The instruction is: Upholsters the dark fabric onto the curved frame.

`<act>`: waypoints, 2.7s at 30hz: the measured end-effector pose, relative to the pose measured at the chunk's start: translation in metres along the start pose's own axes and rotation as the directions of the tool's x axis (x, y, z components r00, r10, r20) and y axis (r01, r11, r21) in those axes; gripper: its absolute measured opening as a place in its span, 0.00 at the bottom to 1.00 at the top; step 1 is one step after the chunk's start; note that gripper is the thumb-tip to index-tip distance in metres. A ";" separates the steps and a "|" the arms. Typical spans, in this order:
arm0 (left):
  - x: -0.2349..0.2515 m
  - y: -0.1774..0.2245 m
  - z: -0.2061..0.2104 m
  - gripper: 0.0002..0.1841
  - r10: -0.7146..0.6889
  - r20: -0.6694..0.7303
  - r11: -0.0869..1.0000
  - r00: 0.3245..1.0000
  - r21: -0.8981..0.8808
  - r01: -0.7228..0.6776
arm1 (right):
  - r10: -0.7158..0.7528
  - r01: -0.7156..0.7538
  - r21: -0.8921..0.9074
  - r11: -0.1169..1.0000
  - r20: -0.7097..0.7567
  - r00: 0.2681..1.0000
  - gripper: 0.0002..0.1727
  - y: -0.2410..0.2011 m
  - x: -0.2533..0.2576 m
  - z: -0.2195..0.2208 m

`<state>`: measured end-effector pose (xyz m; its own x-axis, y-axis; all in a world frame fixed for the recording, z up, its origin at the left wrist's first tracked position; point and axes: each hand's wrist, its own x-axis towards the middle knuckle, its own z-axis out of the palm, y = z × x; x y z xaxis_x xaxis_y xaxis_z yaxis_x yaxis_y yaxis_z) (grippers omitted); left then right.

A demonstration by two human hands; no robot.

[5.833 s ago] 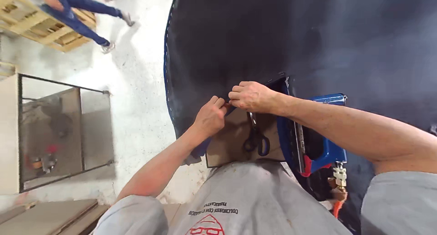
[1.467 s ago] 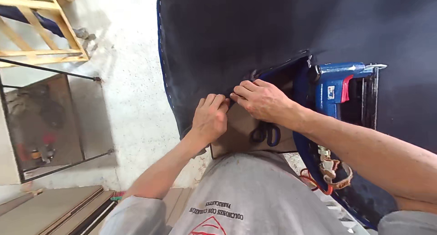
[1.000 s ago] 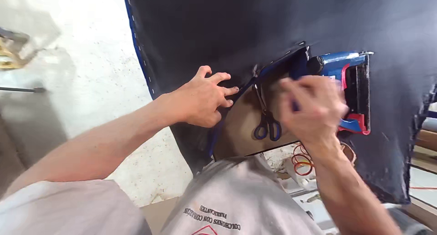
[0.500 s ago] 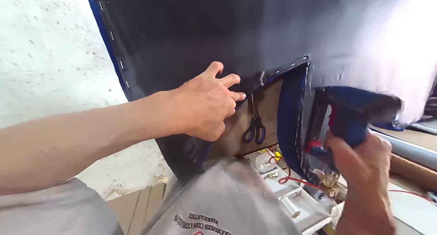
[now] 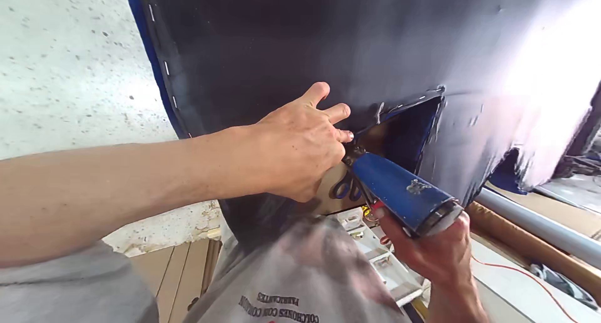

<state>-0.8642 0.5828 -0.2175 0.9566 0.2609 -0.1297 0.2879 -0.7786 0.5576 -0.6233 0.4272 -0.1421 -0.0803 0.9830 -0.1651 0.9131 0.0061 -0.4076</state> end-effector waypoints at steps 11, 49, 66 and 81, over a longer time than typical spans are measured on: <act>-0.001 -0.005 0.005 0.16 0.008 -0.052 1.000 0.999 -0.019 -0.009 | 0.115 -0.116 -0.003 0.993 -0.053 0.992 0.18 0.000 -0.020 -0.007; -0.009 0.032 0.017 0.17 -0.377 -0.422 0.914 0.824 -0.312 0.259 | 0.375 -0.424 -0.117 0.898 -0.302 0.877 0.36 0.129 -0.025 -0.013; 0.090 0.065 0.063 0.13 -0.449 -0.716 0.742 0.535 0.035 0.670 | -0.811 0.813 0.014 0.583 0.072 0.580 0.14 0.110 0.169 0.019; 0.089 0.054 0.075 0.07 -0.233 -0.837 0.738 0.495 0.180 0.651 | -0.867 0.837 -0.234 0.494 -0.206 0.454 0.10 0.110 0.153 0.045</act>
<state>-0.7599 0.5209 -0.2603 0.3693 0.7882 0.4923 0.8430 -0.5071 0.1795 -0.5531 0.5696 -0.2522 -0.7459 0.4788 0.4630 0.4776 0.8690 -0.1293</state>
